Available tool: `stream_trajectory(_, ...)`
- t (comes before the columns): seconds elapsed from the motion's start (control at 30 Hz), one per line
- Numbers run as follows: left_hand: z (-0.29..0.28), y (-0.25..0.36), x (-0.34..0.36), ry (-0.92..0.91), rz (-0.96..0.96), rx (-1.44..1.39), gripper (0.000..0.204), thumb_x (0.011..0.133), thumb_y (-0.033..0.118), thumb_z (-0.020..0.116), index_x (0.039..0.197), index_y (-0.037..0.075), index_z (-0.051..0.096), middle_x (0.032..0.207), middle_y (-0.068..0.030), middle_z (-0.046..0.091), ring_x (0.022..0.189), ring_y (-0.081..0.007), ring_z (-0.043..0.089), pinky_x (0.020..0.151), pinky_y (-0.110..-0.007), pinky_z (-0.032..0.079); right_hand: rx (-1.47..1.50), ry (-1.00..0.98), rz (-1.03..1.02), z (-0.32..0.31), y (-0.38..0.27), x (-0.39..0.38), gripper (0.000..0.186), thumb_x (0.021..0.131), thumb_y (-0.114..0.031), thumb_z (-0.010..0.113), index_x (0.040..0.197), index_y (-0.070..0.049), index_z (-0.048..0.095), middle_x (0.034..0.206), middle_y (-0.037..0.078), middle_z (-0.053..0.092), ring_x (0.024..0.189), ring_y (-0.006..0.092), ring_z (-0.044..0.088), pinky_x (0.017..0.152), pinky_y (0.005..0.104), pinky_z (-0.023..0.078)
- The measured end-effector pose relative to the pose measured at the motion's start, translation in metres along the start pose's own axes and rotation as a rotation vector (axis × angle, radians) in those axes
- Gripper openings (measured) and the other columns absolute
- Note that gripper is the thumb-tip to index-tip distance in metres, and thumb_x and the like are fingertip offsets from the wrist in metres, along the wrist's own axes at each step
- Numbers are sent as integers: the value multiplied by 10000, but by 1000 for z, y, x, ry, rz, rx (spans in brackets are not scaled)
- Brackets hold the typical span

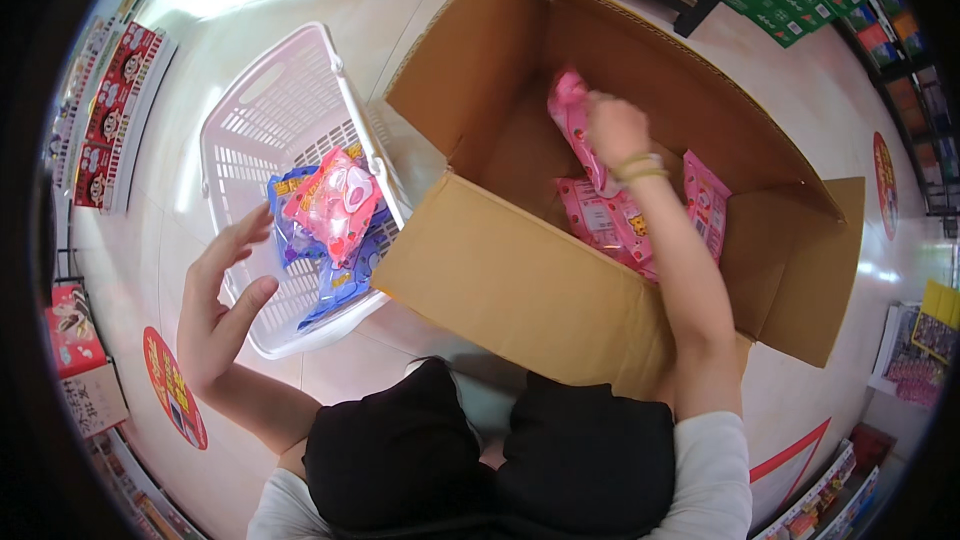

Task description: The person unpacks pink snack packages from a cardboard box on the floor and places them onto store shelves. They then return to the box, gather more packages, and walk through the store aisle carrying them.

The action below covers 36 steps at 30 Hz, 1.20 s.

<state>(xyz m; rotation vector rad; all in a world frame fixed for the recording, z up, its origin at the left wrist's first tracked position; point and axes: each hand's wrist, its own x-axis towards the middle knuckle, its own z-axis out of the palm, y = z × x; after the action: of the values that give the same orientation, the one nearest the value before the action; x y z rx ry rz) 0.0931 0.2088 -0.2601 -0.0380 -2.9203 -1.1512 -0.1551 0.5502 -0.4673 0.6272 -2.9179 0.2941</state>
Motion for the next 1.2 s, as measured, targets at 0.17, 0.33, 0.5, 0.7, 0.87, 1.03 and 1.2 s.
stream_trajectory(0.17,29,4,28,312,69,-421,783,613,191,763,1288,7,411,1212,-148,526,1144,-255,486,948,-359,353,1115,67,12,-146,-35,-24,212,900,-131,506,982,45,593,921,26,621,804,71,537,723,219,431)
stream_trajectory(0.33,70,30,50,293,152,-885,1055,444,265,877,1314,11,337,1210,-127,493,1149,-234,456,976,-357,328,1351,27,-291,-191,-104,-44,180,893,-117,525,1003,4,601,908,31,626,786,76,574,695,211,467)
stream_trajectory(0.5,41,14,23,723,-224,-622,615,591,-39,764,1124,-13,458,983,-112,591,812,-175,611,648,-264,520,1335,-380,-4,-145,-120,-15,358,905,-320,478,820,4,604,754,59,629,652,162,594,584,292,476)
stream_trajectory(0.7,-10,-19,0,679,-200,-263,678,616,2,768,1210,19,441,1077,-129,573,964,-200,580,792,-281,490,-490,-510,-132,41,31,-70,510,770,-461,511,1058,-51,600,1070,176,597,969,321,587,825,396,467)
stream_trajectory(0.87,6,-19,11,710,46,-266,656,645,148,755,1216,29,455,1188,-146,535,1099,-235,515,937,-357,384,-258,-732,205,34,23,-55,314,769,-187,482,1012,-25,596,992,203,612,930,330,603,807,409,477)
stream_trajectory(1.03,13,-5,15,574,44,-548,510,732,78,661,1194,-4,463,1180,-162,535,1089,-237,521,928,-343,392,408,-448,456,-119,-23,-31,218,812,-176,530,805,29,601,663,143,629,638,199,644,526,319,495)
stream_trajectory(1.2,38,10,34,413,86,-602,612,752,206,658,1262,-14,398,1231,-190,495,1117,-263,506,936,-356,397,1291,100,119,-206,-59,-64,168,861,-124,499,880,19,586,708,43,603,649,91,584,542,229,453)
